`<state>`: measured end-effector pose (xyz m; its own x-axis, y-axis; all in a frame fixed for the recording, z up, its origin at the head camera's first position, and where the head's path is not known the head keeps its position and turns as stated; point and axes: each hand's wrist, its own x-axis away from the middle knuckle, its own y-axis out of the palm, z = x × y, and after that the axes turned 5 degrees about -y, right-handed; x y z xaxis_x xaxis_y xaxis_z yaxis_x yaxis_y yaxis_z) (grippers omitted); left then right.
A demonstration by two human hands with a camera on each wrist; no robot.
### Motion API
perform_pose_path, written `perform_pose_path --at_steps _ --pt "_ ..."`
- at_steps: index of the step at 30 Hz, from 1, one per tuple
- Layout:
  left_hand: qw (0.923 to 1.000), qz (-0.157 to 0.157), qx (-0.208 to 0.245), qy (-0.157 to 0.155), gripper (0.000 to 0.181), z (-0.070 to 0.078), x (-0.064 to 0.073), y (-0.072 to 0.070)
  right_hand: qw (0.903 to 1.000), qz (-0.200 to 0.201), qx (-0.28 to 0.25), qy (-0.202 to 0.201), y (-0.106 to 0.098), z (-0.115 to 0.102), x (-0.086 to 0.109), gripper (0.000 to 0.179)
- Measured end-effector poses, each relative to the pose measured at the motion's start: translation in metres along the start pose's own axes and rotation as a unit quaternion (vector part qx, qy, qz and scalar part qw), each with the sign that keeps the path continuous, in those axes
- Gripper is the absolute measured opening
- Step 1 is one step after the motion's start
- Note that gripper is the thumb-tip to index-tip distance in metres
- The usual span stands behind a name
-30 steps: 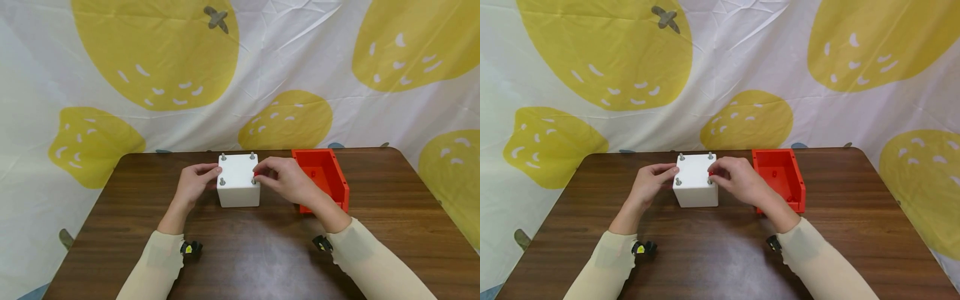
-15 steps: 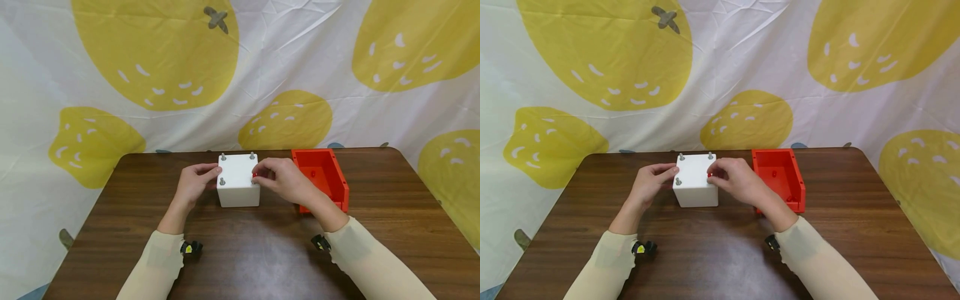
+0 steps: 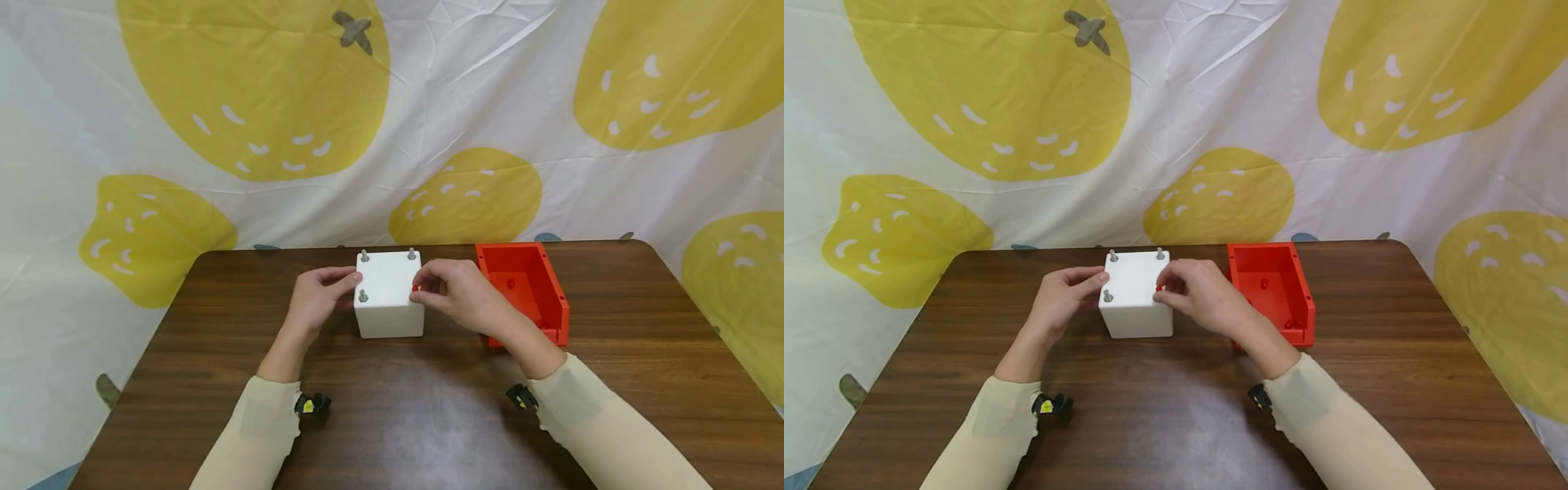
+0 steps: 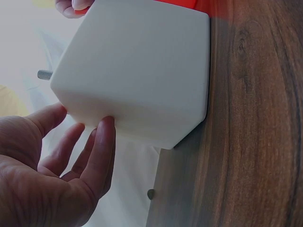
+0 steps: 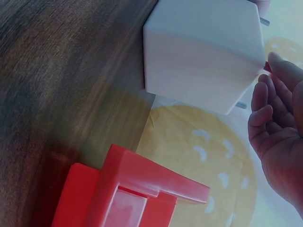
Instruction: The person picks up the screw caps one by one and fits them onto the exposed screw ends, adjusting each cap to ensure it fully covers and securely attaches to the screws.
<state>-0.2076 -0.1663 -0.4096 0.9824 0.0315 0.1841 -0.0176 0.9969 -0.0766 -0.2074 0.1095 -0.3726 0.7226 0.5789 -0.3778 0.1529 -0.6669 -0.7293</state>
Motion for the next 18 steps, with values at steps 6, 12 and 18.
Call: perform_pose_path --at_steps 6,12,18 --pt "1.0000 0.001 -0.004 0.000 0.038 0.0002 -0.0002 -0.0003 1.0000 0.000 0.003 0.007 0.0009 0.0006 -0.0001 0.017" --pt "0.9999 0.005 -0.011 -0.001 0.038 0.0000 0.0000 -0.0003 0.9999 -0.001 0.000 0.013 0.0019 0.0003 0.0004 0.016" --pt "0.9999 0.007 -0.009 -0.003 0.037 0.0008 0.0001 0.0008 0.9999 -0.003 -0.001 0.015 0.0012 -0.0002 0.0021 0.018"
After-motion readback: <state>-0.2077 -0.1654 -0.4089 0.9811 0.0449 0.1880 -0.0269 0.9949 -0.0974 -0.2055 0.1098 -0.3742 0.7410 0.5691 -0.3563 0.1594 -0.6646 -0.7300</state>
